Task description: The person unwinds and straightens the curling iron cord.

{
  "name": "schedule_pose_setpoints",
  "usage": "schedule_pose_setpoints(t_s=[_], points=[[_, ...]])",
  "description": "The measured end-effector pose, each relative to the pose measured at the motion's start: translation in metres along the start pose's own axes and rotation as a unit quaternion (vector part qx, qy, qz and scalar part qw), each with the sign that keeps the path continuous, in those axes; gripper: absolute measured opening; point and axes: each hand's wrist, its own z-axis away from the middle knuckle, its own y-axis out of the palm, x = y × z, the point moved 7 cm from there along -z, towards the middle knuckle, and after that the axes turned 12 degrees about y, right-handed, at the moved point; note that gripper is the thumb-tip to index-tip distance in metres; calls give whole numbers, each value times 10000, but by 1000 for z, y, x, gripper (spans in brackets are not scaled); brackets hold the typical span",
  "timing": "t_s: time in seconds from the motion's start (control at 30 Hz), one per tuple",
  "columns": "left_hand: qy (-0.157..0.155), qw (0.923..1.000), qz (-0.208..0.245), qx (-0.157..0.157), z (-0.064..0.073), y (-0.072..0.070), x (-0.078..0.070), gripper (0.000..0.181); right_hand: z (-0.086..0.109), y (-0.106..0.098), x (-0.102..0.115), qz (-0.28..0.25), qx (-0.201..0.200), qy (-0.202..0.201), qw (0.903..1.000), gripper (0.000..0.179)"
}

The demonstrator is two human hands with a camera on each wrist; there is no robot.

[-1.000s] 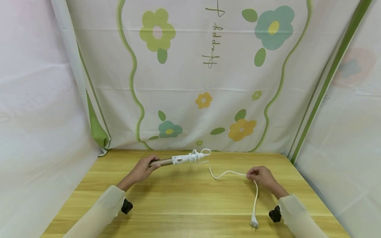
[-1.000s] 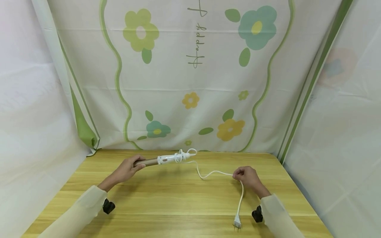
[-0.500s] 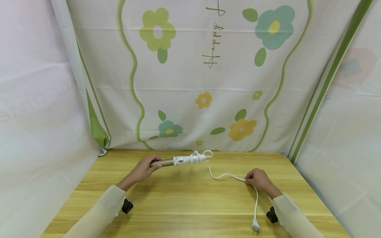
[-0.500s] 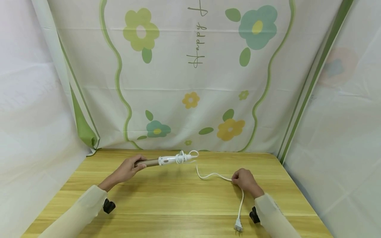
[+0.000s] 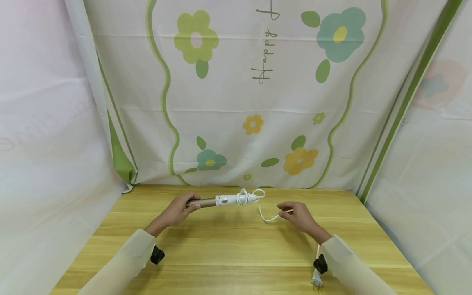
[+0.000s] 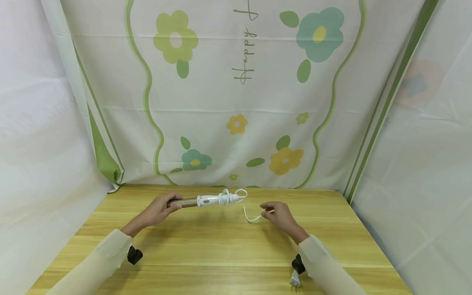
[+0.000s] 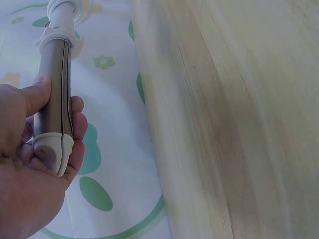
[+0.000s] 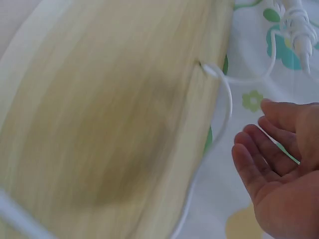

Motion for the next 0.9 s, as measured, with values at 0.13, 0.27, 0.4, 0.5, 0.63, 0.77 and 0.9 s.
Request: schedule_pose_setpoints(t_s=[0.13,0.27,0.4,0.5,0.63,0.77,0.9], points=[[67,10000,34,16,0,-1,-2,18,-8,18,9,-525,260,118,9982,39],[139,9999,70,56,0,-2,-3,19,-15,30,14,-872,398,130,9953,46],[124,9998,94,96,2,-2,-4,20,-20,39,19,-1132,604,73,9917,51],[100,9998,104,131,2,-1,-4,19,-23,43,23,-1281,823,1,9883,53],[78,9998,92,164,1,-1,-4,18,-25,47,29,-1314,979,-181,9863,49],[59,9998,90,168,1,-1,-4,19,-27,47,32,-1171,752,-97,9902,38],[32,9997,119,188,0,-1,-5,20,-28,44,34,-863,431,-232,9951,27]])
